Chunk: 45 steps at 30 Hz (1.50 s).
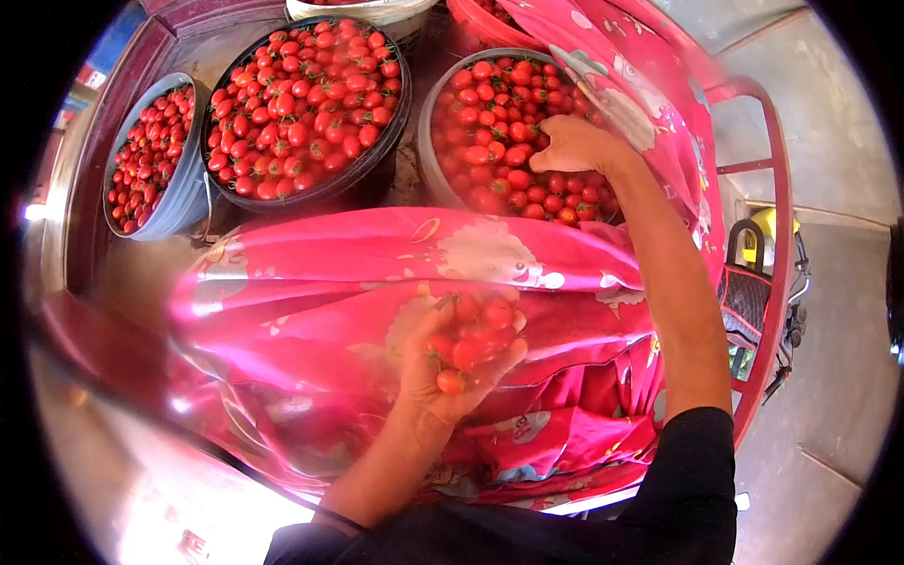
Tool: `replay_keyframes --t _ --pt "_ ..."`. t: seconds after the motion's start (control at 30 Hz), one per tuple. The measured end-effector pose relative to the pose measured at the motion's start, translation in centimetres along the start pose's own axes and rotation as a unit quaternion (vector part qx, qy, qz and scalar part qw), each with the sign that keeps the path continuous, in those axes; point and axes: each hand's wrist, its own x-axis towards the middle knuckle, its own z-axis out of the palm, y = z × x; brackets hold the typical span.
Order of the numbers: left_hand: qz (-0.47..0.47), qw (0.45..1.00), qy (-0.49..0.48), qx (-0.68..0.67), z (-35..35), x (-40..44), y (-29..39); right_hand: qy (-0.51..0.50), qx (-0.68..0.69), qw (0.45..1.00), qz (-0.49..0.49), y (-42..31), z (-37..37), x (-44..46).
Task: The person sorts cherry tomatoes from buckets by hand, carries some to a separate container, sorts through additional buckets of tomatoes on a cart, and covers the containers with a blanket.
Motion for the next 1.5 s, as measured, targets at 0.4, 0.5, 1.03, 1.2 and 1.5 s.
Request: replay_keyframes --t 0.4,0.5,1.03,1.2,1.5 --pt "0.005 1.000 0.025 0.011 -0.4 -0.2 0.0 -0.014 0.252 0.967 0.020 0.3 0.7 0.1" --pt "0.002 1.000 -0.015 -0.015 -0.1 -0.1 -0.2 -0.030 0.320 0.947 0.013 -0.1 0.0 -0.4" --pt "-0.008 1.000 0.004 0.013 0.7 -0.3 -0.1 0.105 0.483 0.869 -0.015 -2.2 -2.4 0.8" --pt "0.010 1.000 0.002 -0.003 0.9 -0.5 -0.1 0.149 0.352 0.924 -0.023 -1.5 -3.5 -2.7" --pt "0.000 1.000 0.014 0.004 0.5 -0.3 -0.2 0.187 -0.089 0.978 -0.038 -0.1 0.8 -12.3"
